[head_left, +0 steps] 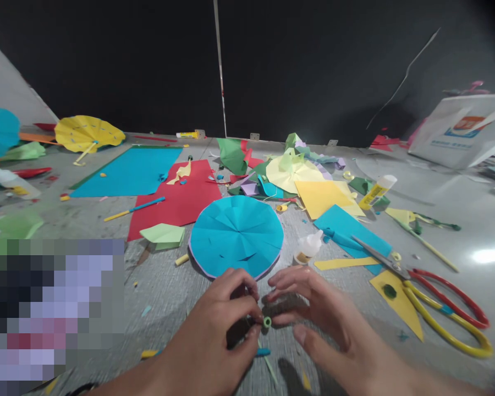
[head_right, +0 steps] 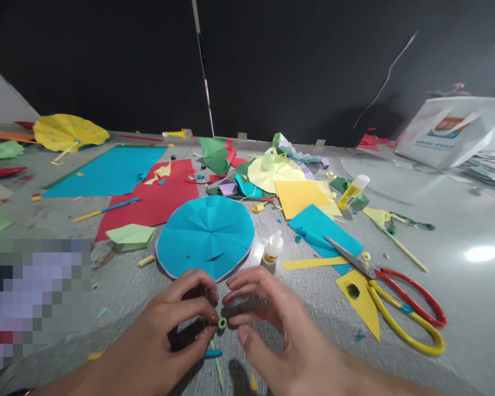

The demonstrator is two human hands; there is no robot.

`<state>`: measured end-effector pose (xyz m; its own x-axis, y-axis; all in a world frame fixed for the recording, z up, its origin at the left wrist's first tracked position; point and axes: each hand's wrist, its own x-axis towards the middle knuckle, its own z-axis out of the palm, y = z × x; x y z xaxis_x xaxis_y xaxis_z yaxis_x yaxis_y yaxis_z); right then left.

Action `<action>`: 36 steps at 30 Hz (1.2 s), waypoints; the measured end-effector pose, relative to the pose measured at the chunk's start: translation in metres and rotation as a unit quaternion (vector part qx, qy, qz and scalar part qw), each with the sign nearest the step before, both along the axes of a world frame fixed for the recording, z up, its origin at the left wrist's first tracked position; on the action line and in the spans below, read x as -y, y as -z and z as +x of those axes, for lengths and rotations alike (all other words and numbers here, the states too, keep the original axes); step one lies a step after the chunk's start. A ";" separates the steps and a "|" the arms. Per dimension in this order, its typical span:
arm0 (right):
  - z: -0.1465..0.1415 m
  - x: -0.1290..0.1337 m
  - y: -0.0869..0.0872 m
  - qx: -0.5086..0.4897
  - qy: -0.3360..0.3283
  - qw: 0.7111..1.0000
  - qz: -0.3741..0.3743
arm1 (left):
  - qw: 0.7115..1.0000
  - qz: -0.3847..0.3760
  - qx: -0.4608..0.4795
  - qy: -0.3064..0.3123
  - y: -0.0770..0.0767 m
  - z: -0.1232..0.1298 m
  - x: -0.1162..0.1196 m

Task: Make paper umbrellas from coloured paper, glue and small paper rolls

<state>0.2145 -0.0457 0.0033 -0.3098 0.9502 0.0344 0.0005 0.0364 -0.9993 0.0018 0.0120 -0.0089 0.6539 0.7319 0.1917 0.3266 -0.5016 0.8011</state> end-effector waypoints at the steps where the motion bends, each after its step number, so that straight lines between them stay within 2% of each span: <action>1: 0.000 0.000 0.000 0.004 0.001 1.000 0.003 | 1.000 0.000 0.001 0.000 -0.001 0.000 0.000; 9: -0.002 0.002 -0.002 0.021 0.013 0.999 0.024 | 1.000 0.005 -0.006 -0.030 -0.004 -0.002 -0.001; 25: -0.001 0.003 -0.001 0.006 -0.006 1.000 0.006 | 1.000 0.008 -0.012 -0.027 -0.001 0.001 -0.003; 36: -0.002 0.001 -0.003 0.018 0.001 1.000 0.021 | 1.000 0.016 -0.019 -0.019 -0.001 -0.001 -0.002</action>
